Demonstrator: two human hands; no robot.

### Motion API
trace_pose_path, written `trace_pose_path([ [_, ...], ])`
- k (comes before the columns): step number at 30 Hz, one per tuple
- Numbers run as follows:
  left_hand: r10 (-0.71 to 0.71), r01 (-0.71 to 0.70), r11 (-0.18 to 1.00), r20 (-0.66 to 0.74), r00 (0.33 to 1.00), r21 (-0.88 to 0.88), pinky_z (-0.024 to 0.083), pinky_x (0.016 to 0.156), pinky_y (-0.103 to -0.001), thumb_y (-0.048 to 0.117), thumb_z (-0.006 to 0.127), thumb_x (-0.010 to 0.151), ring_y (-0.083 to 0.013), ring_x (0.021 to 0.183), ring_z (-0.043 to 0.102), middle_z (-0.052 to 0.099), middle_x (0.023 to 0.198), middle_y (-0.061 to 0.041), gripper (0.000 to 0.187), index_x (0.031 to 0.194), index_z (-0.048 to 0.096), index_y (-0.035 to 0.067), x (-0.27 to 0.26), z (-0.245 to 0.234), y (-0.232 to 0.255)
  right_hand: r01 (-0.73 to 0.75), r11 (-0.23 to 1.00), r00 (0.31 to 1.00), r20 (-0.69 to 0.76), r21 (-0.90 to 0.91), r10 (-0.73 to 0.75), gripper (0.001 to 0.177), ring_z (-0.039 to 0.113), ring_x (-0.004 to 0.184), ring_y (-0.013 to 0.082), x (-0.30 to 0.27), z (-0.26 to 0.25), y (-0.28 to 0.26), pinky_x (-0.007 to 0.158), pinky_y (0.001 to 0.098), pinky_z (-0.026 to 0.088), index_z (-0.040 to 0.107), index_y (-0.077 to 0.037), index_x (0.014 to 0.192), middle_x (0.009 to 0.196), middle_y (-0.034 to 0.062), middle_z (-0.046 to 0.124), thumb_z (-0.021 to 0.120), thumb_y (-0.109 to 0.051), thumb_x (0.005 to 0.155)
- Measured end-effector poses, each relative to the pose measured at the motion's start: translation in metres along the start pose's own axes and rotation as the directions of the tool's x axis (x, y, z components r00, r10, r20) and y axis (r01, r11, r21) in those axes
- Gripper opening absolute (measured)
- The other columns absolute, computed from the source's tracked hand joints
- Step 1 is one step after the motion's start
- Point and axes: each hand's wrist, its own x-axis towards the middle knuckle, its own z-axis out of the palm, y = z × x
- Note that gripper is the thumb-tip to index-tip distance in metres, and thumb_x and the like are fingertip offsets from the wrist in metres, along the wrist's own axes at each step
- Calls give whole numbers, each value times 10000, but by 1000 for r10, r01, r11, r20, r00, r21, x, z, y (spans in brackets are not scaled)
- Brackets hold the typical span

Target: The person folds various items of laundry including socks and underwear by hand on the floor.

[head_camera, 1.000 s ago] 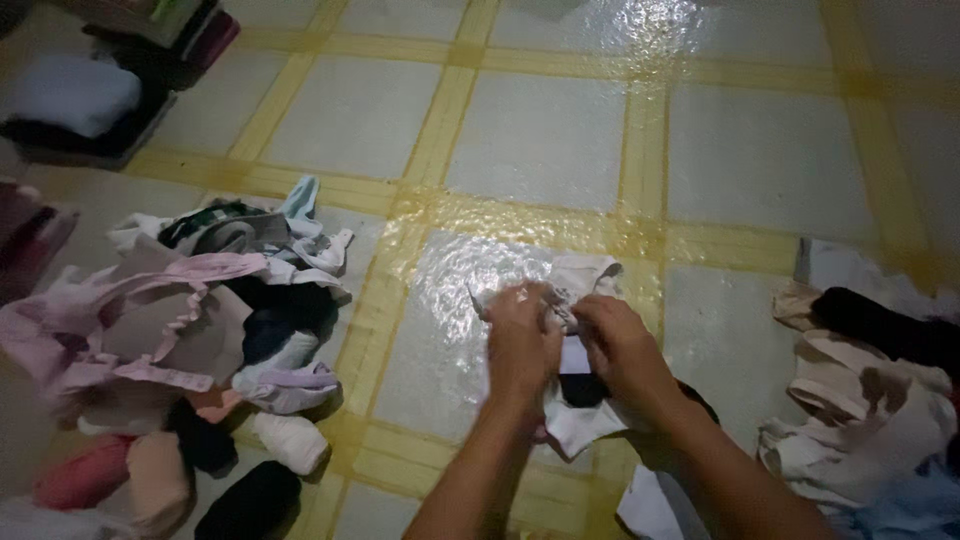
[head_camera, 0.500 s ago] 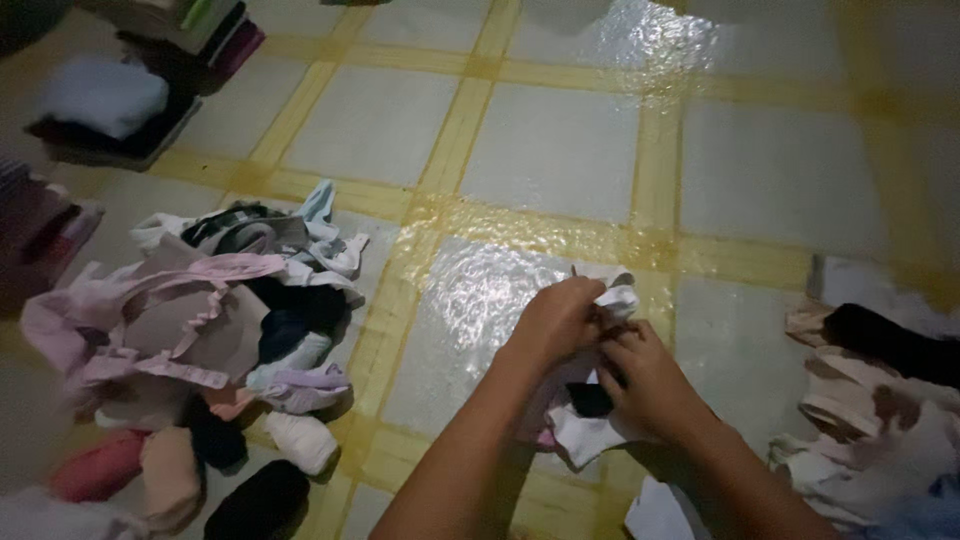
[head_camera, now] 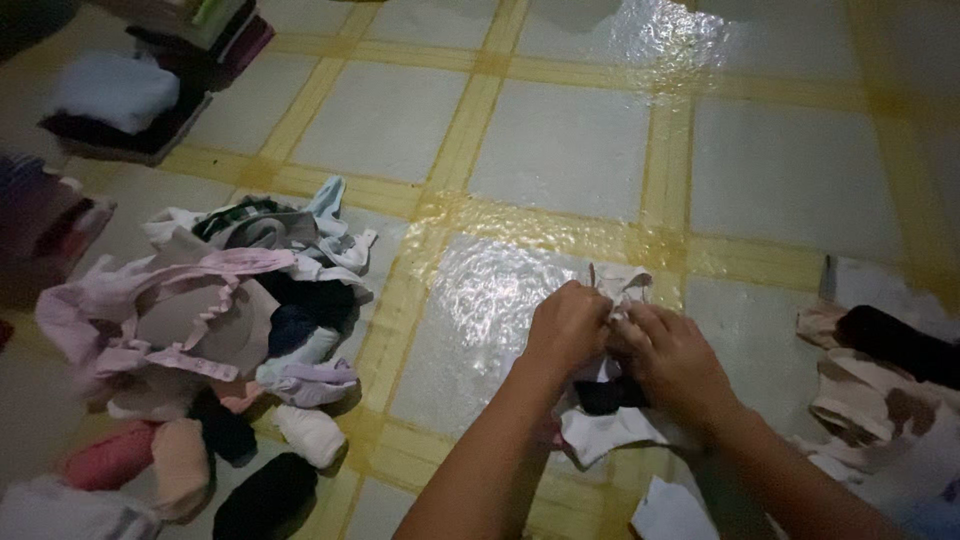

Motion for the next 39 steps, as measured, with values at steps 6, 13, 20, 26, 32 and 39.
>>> trace_pose_path([
  [6, -328, 305, 895, -16, 945, -324, 546, 772, -440, 129, 737, 826, -356, 889, 703, 719, 903, -151, 474, 1274, 591, 89, -7, 5, -1, -35, 999, 981, 193, 19, 31, 773, 671, 948, 359, 13, 20, 12, 778, 444, 574, 486, -33, 1447, 1126, 176, 628, 749, -83, 722],
  [13, -704, 331, 13, 226, 673, -943, 539, 754, -337, 50, 566, 935, -226, 909, 643, 695, 1146, -150, 492, 1423, 537, -5, -16, 62, -29, -771, 542, 635, 338, 334, 694, 445, 716, 713, 246, 24, 26, 20, 671, 388, 577, 653, -34, 1249, 843, 157, 736, 758, -169, 838],
  [20, -567, 69, -457, 350, 746, -887, 580, 945, -435, -118, 418, 857, -330, 1077, 678, 649, 1226, -221, 597, 1440, 496, -18, -1, 54, -12, -638, 569, 763, 331, 518, 555, 406, 686, 721, 223, -2, 40, 33, 646, 384, 565, 673, 30, 1135, 859, 157, 708, 698, -215, 812],
  [26, -517, 54, -481, 332, 789, -875, 579, 935, -404, -165, 422, 787, -267, 1042, 660, 622, 1228, -151, 748, 1498, 435, 69, 12, 44, 5, -786, -9, 493, 636, 618, 594, 323, 705, 761, 174, 19, 20, 42, 699, 351, 605, 644, 30, 1096, 887, 60, 709, 637, -225, 897],
  [32, -510, 253, -109, 272, 816, -961, 527, 666, -289, -64, 641, 773, -140, 760, 602, 646, 982, -65, 622, 1375, 587, 81, 23, 36, 17, -724, -304, 378, 725, 619, 576, 215, 633, 695, 221, 9, 18, 45, 627, 358, 537, 576, -14, 1063, 883, 157, 641, 583, -223, 1011],
  [39, -770, 219, 126, 44, 637, -968, 502, 537, -298, 126, 765, 753, -132, 605, 585, 667, 771, -66, 203, 904, 705, 4, 41, 22, 46, -278, -643, 360, 698, 714, 619, 340, 707, 878, 234, 16, 15, 0, 784, 369, 607, 606, -22, 1077, 999, 133, 668, 477, -321, 978],
])
